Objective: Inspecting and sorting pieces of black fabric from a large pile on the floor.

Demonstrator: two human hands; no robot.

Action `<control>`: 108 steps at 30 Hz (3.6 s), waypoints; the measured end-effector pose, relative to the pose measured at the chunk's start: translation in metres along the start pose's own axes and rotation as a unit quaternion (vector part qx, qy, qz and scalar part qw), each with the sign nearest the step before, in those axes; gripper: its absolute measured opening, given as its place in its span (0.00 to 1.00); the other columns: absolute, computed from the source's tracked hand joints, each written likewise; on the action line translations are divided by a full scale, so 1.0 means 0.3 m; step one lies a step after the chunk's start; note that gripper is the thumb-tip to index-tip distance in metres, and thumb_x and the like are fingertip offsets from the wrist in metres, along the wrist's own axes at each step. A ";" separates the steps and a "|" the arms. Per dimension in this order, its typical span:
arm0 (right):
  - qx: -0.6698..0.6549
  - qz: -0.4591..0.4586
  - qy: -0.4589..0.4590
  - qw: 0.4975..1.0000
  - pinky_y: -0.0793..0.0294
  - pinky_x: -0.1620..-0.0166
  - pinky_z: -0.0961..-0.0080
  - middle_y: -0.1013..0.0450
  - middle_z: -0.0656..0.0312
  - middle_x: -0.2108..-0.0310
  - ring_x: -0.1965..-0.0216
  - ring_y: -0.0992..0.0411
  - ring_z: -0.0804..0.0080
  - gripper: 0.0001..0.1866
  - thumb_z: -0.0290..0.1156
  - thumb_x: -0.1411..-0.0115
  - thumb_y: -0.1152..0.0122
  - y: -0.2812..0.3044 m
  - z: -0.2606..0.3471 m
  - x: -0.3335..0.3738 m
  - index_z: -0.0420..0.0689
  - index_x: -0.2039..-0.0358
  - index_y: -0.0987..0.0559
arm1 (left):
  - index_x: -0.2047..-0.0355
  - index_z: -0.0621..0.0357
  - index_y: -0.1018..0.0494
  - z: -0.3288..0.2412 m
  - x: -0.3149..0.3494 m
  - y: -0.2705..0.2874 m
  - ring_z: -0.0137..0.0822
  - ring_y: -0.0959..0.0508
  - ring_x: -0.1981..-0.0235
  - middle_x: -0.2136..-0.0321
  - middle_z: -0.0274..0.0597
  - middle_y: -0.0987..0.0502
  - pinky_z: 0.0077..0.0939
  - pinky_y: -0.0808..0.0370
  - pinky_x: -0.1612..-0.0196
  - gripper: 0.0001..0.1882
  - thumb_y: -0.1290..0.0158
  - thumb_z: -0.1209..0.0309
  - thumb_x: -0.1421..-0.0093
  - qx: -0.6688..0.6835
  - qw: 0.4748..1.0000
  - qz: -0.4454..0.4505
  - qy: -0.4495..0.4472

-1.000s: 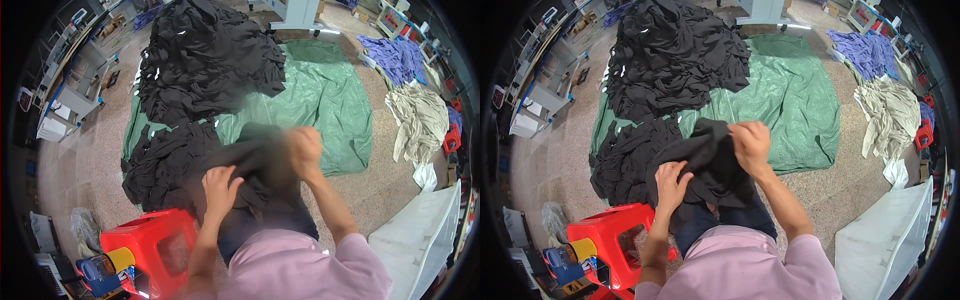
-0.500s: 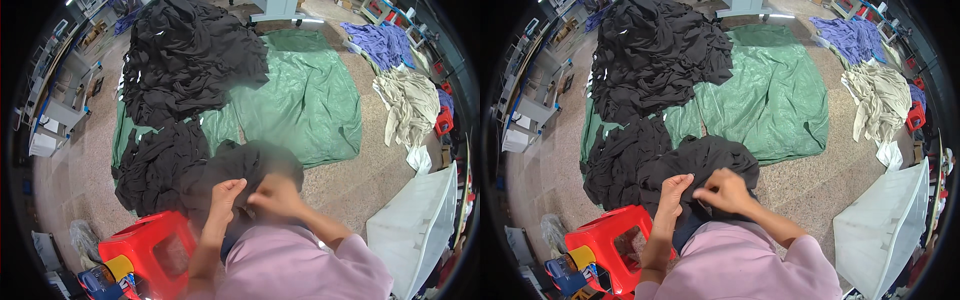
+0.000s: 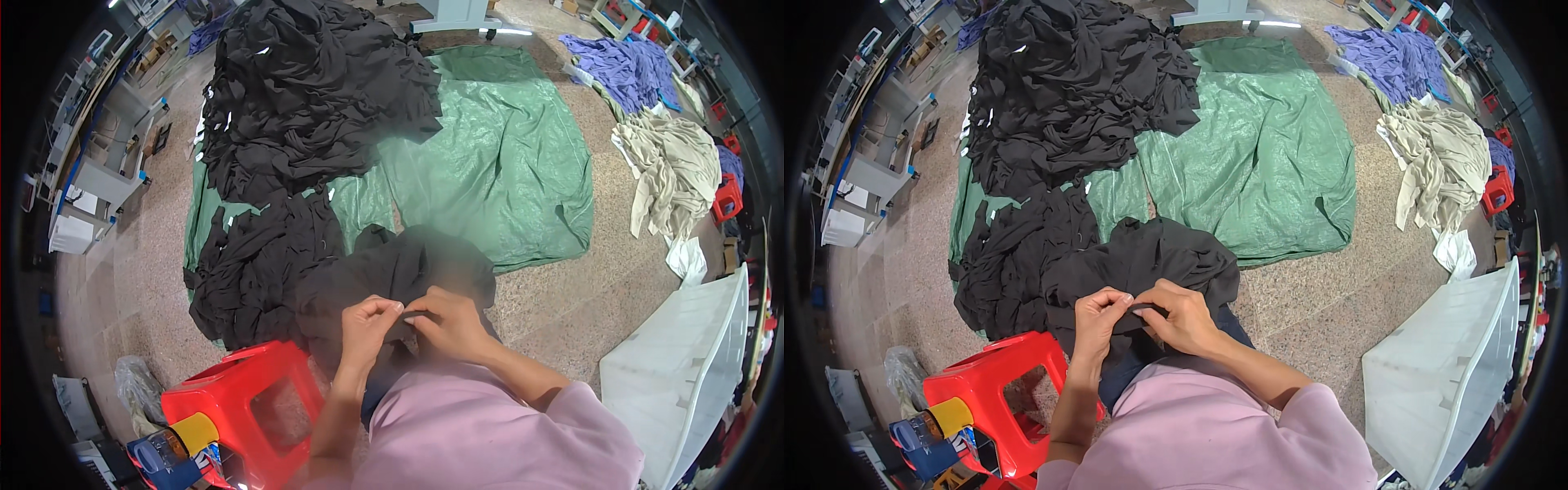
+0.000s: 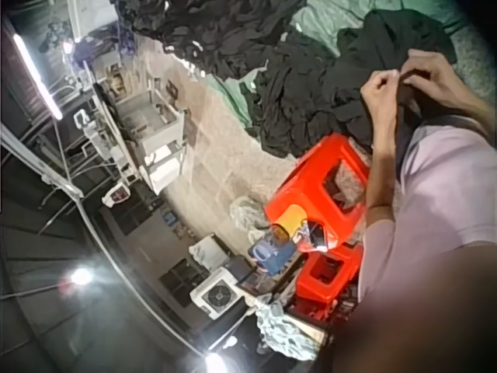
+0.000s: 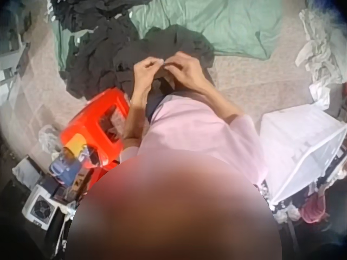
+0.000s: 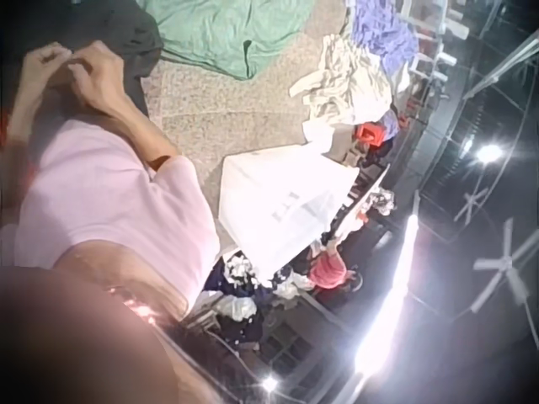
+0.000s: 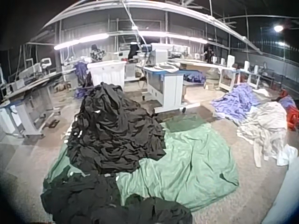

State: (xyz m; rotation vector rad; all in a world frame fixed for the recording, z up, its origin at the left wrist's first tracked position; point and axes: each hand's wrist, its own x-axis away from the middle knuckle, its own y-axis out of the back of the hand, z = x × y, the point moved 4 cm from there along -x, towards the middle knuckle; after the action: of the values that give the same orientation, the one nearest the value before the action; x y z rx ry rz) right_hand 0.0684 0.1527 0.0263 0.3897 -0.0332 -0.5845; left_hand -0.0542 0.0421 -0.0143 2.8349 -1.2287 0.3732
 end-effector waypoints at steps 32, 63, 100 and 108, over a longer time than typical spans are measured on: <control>0.032 0.046 0.092 0.994 0.31 0.74 0.69 0.31 0.57 0.75 0.76 0.29 0.60 0.07 0.23 0.50 0.36 -0.007 -0.016 0.000 0.38 0.68 0.21 | 0.64 0.68 0.27 -0.071 0.110 -0.028 0.46 0.25 0.74 0.70 0.49 0.26 0.30 0.29 0.70 0.07 0.46 0.76 0.42 -0.259 0.945 0.053 -0.191; -0.059 0.041 0.058 0.996 0.28 0.68 0.70 0.26 0.56 0.70 0.72 0.27 0.58 0.09 0.29 0.48 0.35 -0.118 -0.019 0.072 0.40 0.67 0.19 | 0.67 0.64 0.24 0.094 0.060 -0.031 0.18 0.28 0.71 0.72 0.29 0.25 0.13 0.32 0.69 0.18 0.53 0.60 0.33 0.151 0.958 0.141 0.199; 0.058 -0.028 0.155 0.986 0.27 0.68 0.71 0.29 0.59 0.72 0.71 0.28 0.61 0.12 0.19 0.54 0.33 0.003 0.044 0.066 0.41 0.67 0.21 | 0.72 0.67 0.23 0.022 0.119 -0.034 0.18 0.29 0.73 0.75 0.28 0.24 0.15 0.32 0.69 0.06 0.46 0.76 0.40 0.172 0.979 0.043 0.100; 0.039 0.008 0.155 0.987 0.29 0.69 0.67 0.32 0.56 0.72 0.72 0.30 0.58 0.11 0.18 0.52 0.36 0.002 0.034 0.073 0.39 0.66 0.23 | 0.67 0.67 0.24 -0.020 0.133 -0.030 0.27 0.26 0.75 0.77 0.40 0.25 0.19 0.31 0.69 0.06 0.45 0.75 0.43 -0.137 0.984 0.049 -0.099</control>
State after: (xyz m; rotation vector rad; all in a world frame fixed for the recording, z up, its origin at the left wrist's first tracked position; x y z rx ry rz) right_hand 0.0856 0.1377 0.0341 0.5536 0.2401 -0.5031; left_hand -0.0226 0.0204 0.0012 2.6305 -1.3384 -0.0765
